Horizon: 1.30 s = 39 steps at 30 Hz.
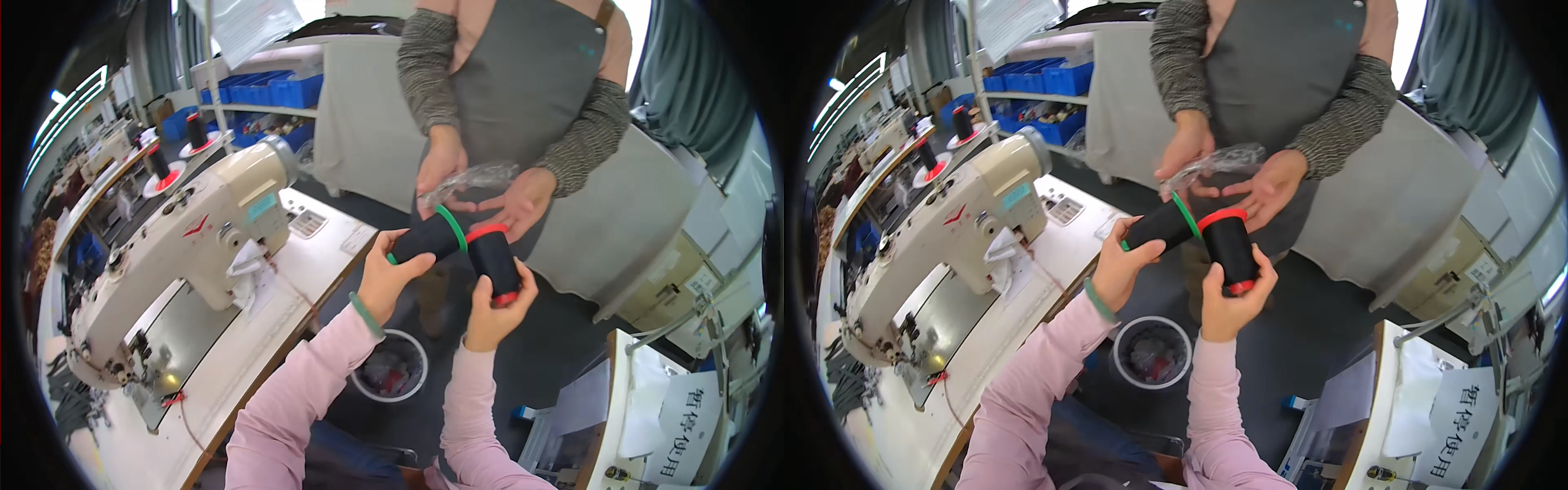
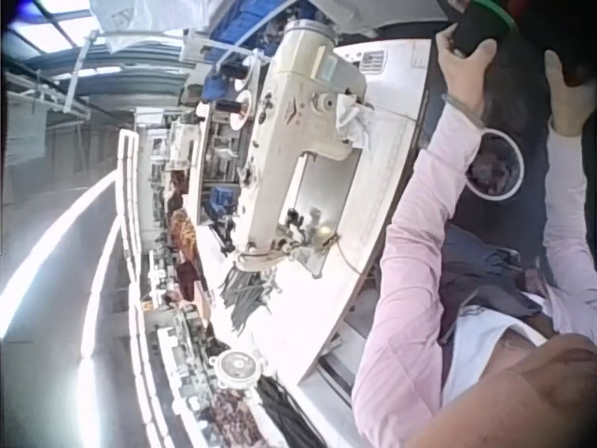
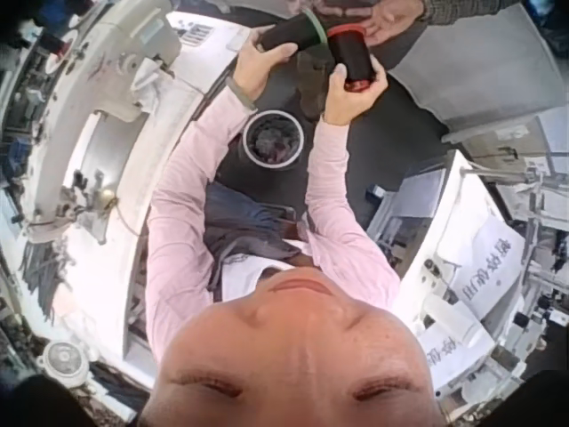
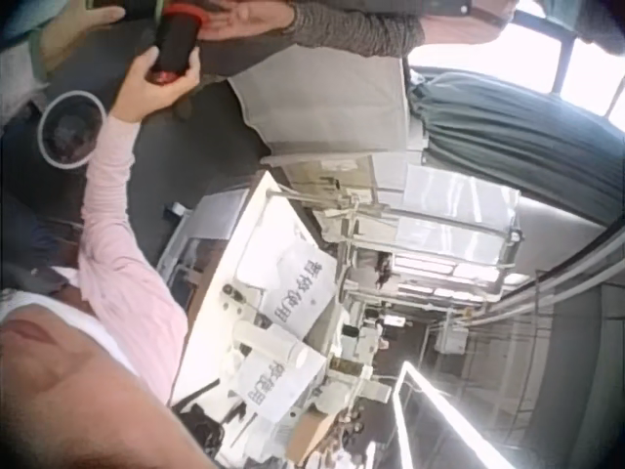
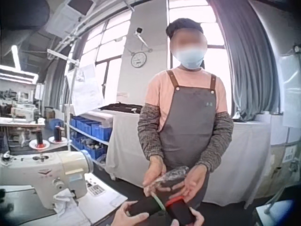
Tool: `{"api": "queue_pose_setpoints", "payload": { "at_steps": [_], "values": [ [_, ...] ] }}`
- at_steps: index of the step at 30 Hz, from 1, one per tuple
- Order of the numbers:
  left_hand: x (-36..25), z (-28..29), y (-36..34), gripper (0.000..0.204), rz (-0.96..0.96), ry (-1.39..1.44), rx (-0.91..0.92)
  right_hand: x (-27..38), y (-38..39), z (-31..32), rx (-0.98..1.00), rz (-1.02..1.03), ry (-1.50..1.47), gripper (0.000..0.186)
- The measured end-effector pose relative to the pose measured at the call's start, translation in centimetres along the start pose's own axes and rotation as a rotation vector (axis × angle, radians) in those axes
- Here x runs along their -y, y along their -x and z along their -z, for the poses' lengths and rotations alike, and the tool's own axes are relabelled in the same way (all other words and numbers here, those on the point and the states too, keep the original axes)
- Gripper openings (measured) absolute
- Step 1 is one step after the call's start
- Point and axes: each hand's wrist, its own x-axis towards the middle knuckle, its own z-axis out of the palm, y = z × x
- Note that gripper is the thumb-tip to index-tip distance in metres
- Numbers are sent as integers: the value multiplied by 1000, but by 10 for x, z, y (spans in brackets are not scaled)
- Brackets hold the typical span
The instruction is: The person operates an industrial sewing machine to stitch long black fabric straps. They receive two spools of thread from a coworker, then repeatedly feed individual straps through the machine, guiding them with both hands and trimming excess material between stitches.
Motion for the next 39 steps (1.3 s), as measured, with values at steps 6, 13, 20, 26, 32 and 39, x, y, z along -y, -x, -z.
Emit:
{"api": "queue_pose_setpoints", "payload": {
  "at_steps": [6, 13, 20, 26, 32, 39],
  "values": [
    [-55, 144, 142, 49, -57, 156, -62, 45, 82, -20, 517, -804, -906, 55],
    [-102, 196, 340, 48, -173, 311, -553, 121, 247, -66, 1174, -1663, -1385, 58],
    [-109, 195, 491, 51, -140, 216, -905, 229, 367, -43, 2056, -1601, -1212, 55],
    [-99, 196, 548, 53, -180, 198, -1093, 255, 412, -18, 2114, -1838, -1137, 48],
    [-87, 207, 559, 55, -179, 278, -1073, 249, 431, -17, 2092, -2030, -970, 53],
    [-86, 211, 550, 58, -149, 313, -1105, 244, 437, -21, 2037, -2043, -882, 51]
  ]
}}
